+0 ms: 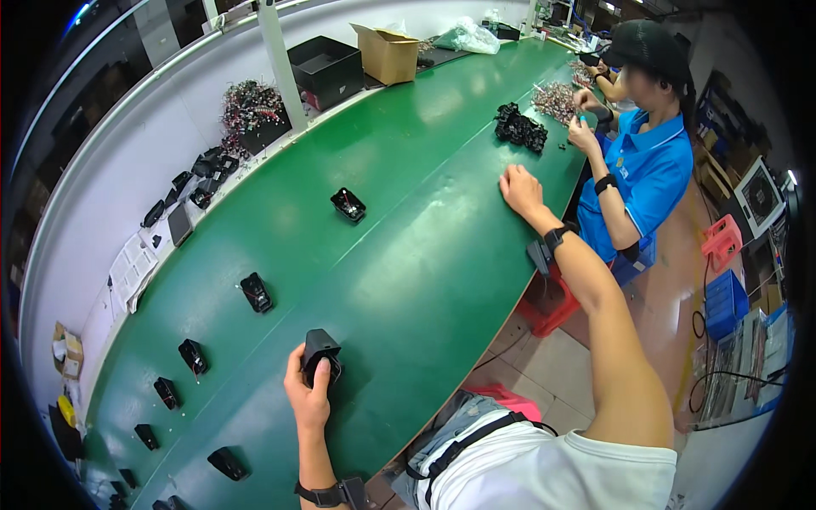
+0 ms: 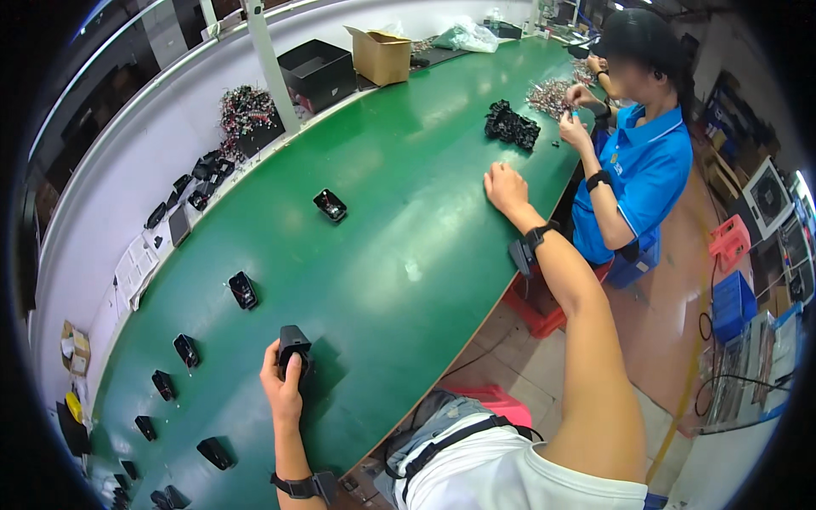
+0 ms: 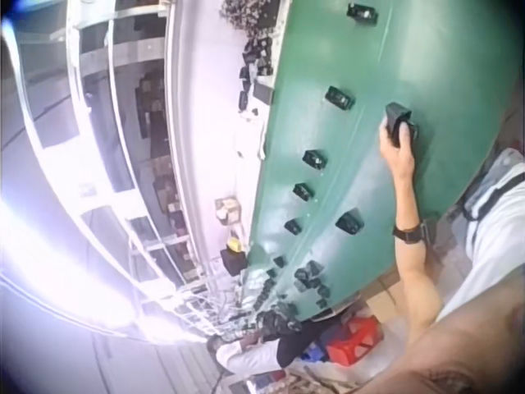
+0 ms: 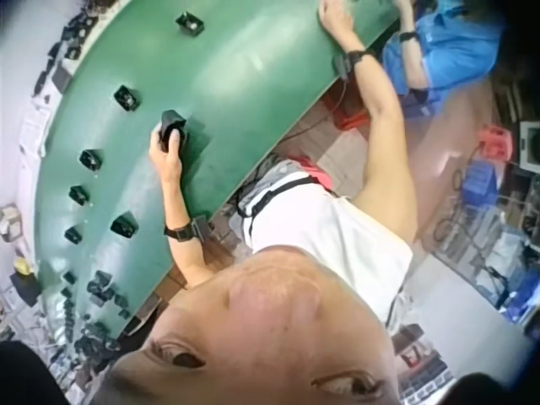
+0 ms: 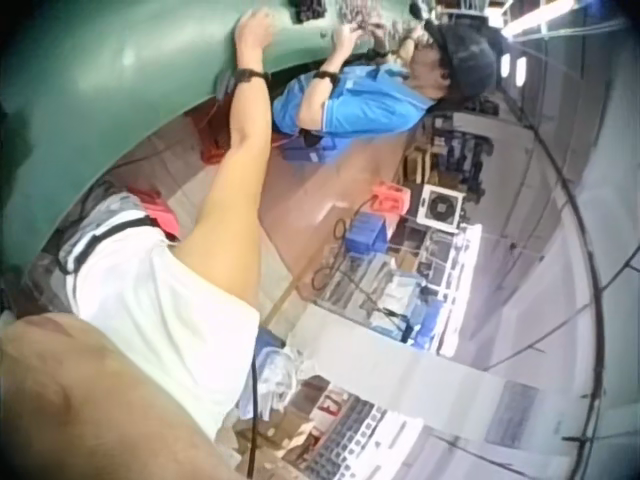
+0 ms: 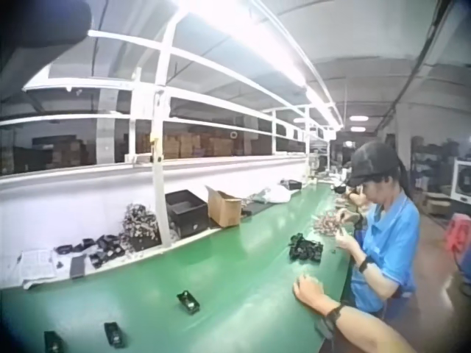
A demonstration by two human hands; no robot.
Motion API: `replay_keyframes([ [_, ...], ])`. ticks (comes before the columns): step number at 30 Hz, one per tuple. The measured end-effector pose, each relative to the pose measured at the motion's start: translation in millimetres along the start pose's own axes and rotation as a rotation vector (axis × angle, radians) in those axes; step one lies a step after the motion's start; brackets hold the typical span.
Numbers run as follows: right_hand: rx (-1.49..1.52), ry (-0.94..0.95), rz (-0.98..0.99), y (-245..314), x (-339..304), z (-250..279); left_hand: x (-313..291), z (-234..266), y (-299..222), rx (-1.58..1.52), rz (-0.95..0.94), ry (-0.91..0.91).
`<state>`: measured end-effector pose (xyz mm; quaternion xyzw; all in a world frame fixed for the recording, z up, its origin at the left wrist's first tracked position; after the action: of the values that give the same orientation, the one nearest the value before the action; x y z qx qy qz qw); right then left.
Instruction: Assembling small electronic components into plastic housings on a factory production line.
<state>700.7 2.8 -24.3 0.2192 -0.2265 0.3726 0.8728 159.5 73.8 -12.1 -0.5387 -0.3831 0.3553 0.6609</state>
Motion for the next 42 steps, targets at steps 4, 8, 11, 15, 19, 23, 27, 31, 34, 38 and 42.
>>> replay_keyframes([
  [4, 0.535, 0.324, 0.306, 94.0, -21.8, 11.2, 1.7, 0.6, 0.0, -0.117, 0.054, -0.092],
  [8, 0.963, 0.669, 0.523, 236.8, -78.5, 53.1, 0.6, 12.3, 2.4, -0.045, 0.033, -0.166],
  [11, 1.095, 0.618, 0.755, 306.8, -119.7, 60.7, 6.2, 25.2, 3.0, 0.257, -0.107, -0.332],
  [15, 1.020, 0.618, 0.910, 350.1, -159.8, 51.0, 4.3, 40.0, -9.3, 0.706, -0.212, -0.430],
  [19, 1.137, 0.603, 0.969, 348.7, -173.1, 44.3, -0.5, 32.9, -23.6, 0.875, -0.215, -0.364],
  [23, 1.141, 0.570, 1.012, 342.7, -175.4, 45.6, -4.8, 30.5, -25.1, 0.908, -0.069, -0.251],
  [27, 1.212, 0.560, 0.999, 338.0, -174.5, 62.9, -9.4, 36.1, -29.6, 0.860, 0.005, -0.215],
  [31, 1.283, 0.633, 0.975, 342.1, -175.5, 59.9, -14.6, 44.1, -34.8, 0.876, 0.053, -0.207],
  [34, 1.401, 0.702, 0.765, 348.3, -166.3, 56.5, -11.9, 49.7, -34.0, 0.874, -0.106, -0.240],
  [38, 1.417, 1.005, 0.518, 329.9, -145.5, 43.4, 8.9, 40.6, -38.3, 0.768, -0.084, -0.264],
  [42, 1.466, 1.093, 0.566, 334.5, -138.7, 39.7, 4.7, 53.8, -26.3, 0.708, -0.109, -0.315],
])
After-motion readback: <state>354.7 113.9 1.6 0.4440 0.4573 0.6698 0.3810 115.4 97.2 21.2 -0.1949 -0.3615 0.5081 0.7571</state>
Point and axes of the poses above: each hand's wrist, its own x-axis towards the middle knuckle, its own z-axis out of the back of the hand, y = z × x, the point moved 2 cm from there along x, towards the middle knuckle, and after that the axes turned 4 degrees about x, right-handed, at the moved point
